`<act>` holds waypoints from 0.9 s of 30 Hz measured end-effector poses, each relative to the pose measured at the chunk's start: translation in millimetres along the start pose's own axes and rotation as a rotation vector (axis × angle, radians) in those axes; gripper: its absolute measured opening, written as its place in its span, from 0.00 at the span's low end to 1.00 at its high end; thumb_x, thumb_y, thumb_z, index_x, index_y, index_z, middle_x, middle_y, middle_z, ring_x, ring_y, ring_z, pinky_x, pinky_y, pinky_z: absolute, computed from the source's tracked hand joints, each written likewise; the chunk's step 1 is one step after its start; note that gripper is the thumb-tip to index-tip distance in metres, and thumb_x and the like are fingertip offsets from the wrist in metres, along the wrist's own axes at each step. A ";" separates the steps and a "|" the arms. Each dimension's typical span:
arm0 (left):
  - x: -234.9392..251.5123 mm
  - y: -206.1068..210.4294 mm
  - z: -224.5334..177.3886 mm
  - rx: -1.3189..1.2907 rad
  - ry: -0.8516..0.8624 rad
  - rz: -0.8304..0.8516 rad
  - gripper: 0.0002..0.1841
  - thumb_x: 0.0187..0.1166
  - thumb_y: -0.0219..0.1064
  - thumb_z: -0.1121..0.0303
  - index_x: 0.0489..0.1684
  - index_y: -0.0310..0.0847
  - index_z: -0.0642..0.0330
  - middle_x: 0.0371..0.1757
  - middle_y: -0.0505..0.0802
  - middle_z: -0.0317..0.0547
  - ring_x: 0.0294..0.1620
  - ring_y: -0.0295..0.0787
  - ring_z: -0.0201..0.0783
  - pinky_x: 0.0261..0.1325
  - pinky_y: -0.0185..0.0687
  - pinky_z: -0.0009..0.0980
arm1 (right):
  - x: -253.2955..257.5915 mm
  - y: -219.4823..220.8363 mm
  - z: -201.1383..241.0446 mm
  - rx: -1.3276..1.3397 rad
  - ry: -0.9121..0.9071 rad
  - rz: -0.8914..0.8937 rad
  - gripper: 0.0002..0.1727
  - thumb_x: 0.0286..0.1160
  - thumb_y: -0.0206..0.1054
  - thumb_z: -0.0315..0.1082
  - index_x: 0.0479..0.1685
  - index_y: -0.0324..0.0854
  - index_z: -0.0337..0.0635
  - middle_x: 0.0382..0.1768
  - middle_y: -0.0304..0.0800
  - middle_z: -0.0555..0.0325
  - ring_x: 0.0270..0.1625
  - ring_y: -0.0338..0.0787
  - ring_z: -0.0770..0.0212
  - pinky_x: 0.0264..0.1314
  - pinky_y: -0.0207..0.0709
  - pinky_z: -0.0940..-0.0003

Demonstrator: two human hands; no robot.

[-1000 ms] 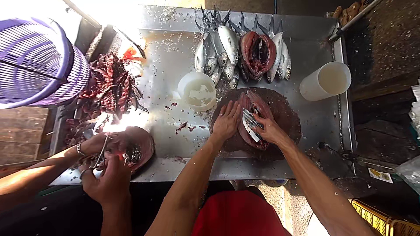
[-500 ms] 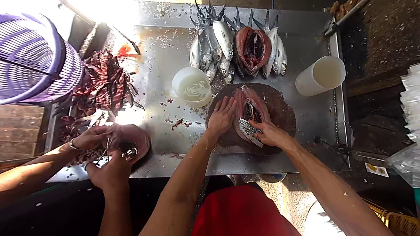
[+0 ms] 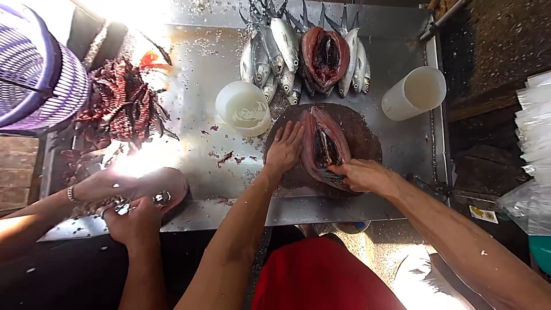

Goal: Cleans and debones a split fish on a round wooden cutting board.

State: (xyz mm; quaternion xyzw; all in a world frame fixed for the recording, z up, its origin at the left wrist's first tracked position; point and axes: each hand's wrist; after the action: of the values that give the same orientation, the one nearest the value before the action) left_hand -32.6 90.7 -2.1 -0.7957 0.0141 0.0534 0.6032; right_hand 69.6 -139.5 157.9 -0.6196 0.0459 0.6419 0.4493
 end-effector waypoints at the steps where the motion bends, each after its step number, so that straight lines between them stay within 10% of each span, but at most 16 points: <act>1: -0.7 -0.7 -2.3 -0.004 -0.004 0.000 0.31 0.93 0.34 0.55 0.98 0.44 0.48 0.98 0.51 0.37 0.99 0.35 0.45 0.95 0.32 0.55 | -3.7 0.2 2.7 -0.029 0.011 0.006 0.38 0.78 0.66 0.34 0.91 0.64 0.67 0.66 0.88 0.43 0.69 0.85 0.36 0.65 0.76 0.29; 15: -0.6 -0.4 -1.0 -0.021 -0.016 -0.039 0.31 0.93 0.35 0.54 0.97 0.45 0.46 0.98 0.52 0.35 0.99 0.35 0.44 0.95 0.32 0.54 | -45.0 -11.6 53.6 -0.137 0.159 0.003 0.22 0.87 0.52 0.28 0.76 0.77 0.49 0.57 0.89 0.39 0.60 0.89 0.35 0.57 0.79 0.36; 20: 7.0 -23.9 13.1 -0.141 0.101 -0.071 0.30 0.82 0.53 0.66 0.88 0.68 0.43 0.94 0.63 0.51 0.95 0.52 0.53 0.89 0.53 0.59 | -79.1 1.3 18.7 0.068 0.211 -0.128 0.41 0.77 0.64 0.30 0.92 0.60 0.71 0.58 0.91 0.40 0.60 0.90 0.33 0.55 0.80 0.31; 27: 40.0 -51.2 20.4 -0.050 0.274 0.125 0.22 0.76 0.62 0.74 0.70 0.83 0.48 0.96 0.57 0.51 0.97 0.43 0.57 0.89 0.52 0.61 | -95.3 63.5 -45.2 0.496 0.143 -0.350 0.38 0.86 0.60 0.34 0.96 0.54 0.62 0.74 0.84 0.46 0.72 0.86 0.44 0.78 0.74 0.39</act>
State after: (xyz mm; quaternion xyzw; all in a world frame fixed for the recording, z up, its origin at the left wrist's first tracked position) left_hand 10.2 125.9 37.4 -0.8077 0.1448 -0.0179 0.5713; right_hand 47.0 -254.5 195.7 -0.5329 0.1254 0.4790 0.6861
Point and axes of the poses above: each hand's wrist, its own x-axis towards the middle knuckle, its own y-axis out of the palm, z = x × y
